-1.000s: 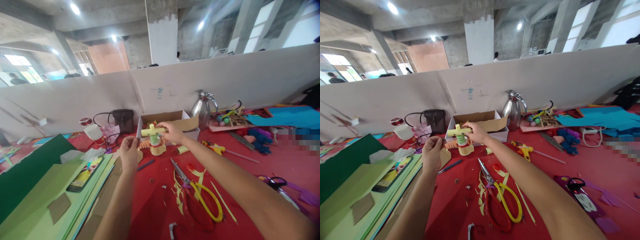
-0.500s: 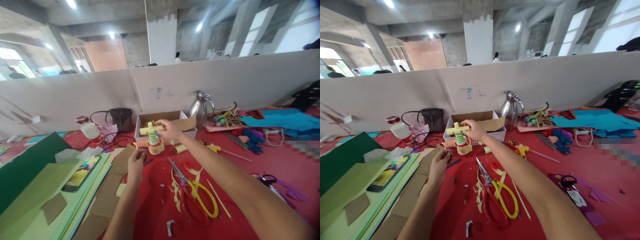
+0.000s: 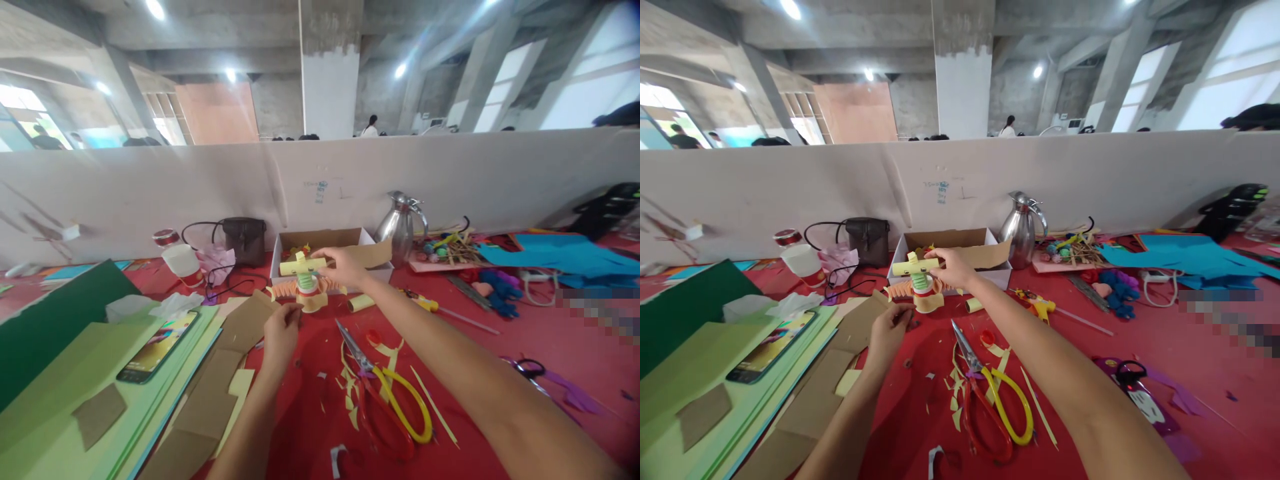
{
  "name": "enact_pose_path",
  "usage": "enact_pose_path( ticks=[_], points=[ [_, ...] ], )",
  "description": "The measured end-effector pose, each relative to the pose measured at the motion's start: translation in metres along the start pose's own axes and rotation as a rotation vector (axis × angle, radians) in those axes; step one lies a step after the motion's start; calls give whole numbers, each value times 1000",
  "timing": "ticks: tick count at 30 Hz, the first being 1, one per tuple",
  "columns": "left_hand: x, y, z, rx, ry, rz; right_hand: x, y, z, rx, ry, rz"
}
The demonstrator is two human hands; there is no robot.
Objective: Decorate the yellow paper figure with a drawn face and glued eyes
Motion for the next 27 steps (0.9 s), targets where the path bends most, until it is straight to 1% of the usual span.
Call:
enact_pose_path(
  ticks=[4,8,11,15,21,23,24,27],
  points=[
    [1,8,-8,-234,37,-49,-2,-7,-1,-14,5,20],
    [0,5,-9,-471,-1,-196,-2,-11,-2,-31,30,39],
    [1,2,-9,-569,-1,-288,2,-6,0,-2,52,47],
    [1,1,-8,-611,29,-385,7,3,4,67,88,69],
    [-1,-5,-4,-508,39,-457,7,9,6,81,100,104],
    [-1,-7,-3,-449,37,-438,6,7,6,92,91,83],
    [-1,-8,-3,-403,39,-393,5,6,5,96,88,67],
    [1,-8,-2,-205,68,-154,2,3,4,79,89,8]
  ],
)
Point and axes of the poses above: each hand's wrist, its own x-axis towards the middle knuckle, its own z-axis out of the palm, y = z × x, the point moved 2 cm from there along x, towards the middle knuckle
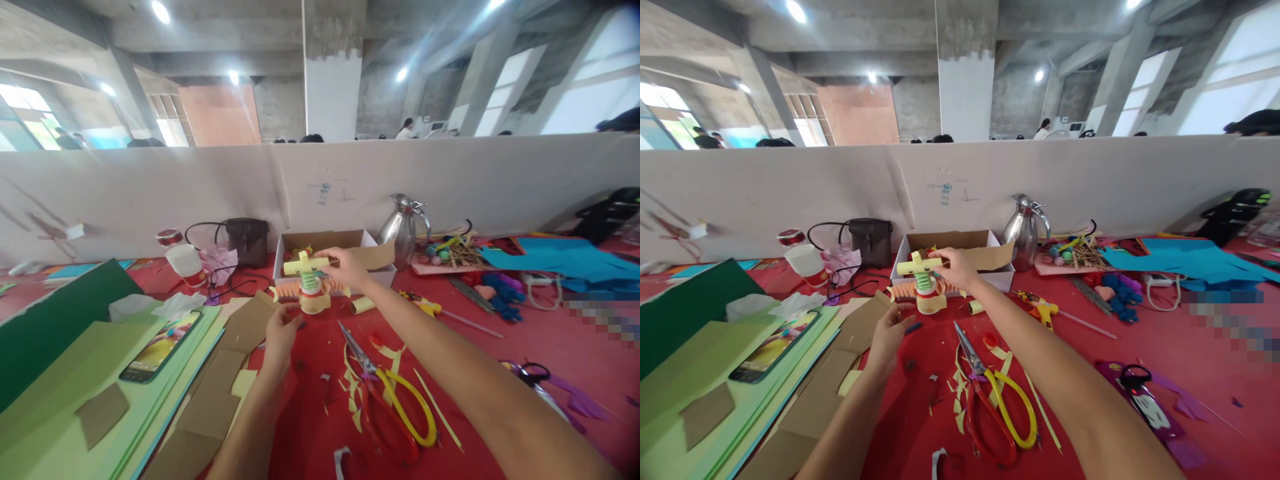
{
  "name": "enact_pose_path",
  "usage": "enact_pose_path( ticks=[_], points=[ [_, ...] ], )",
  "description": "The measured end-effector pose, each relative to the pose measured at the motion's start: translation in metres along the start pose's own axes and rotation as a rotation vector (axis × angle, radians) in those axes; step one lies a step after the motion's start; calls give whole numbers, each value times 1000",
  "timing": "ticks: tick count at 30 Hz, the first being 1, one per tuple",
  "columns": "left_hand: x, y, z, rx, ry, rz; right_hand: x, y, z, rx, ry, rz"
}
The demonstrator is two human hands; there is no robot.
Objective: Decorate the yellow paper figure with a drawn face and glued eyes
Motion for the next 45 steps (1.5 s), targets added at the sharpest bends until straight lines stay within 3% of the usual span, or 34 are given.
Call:
enact_pose_path(
  ticks=[10,16,31,36,41,45],
  points=[
    [-7,0,5,656,-70,518,-14,13,9,-74,-31,-96],
    [-9,-2,6,854,-102,537,-18,21,9,-77,-26,-87],
    [-9,1,5,867,-63,551,-11,6,-8,-66,13,-69],
    [-7,3,5,767,-15,588,-12,4,-6,-70,8,-58],
    [10,39,-3,671,184,545,-12,3,-4,-87,-22,-57],
    [39,89,-4,842,91,669,-11,4,-5,-84,-38,-61]
  ],
)
Point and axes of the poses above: each hand's wrist, its own x-axis towards the middle knuckle, its own z-axis out of the palm, y = z × x, the point moved 2 cm from there along x, towards the middle knuckle
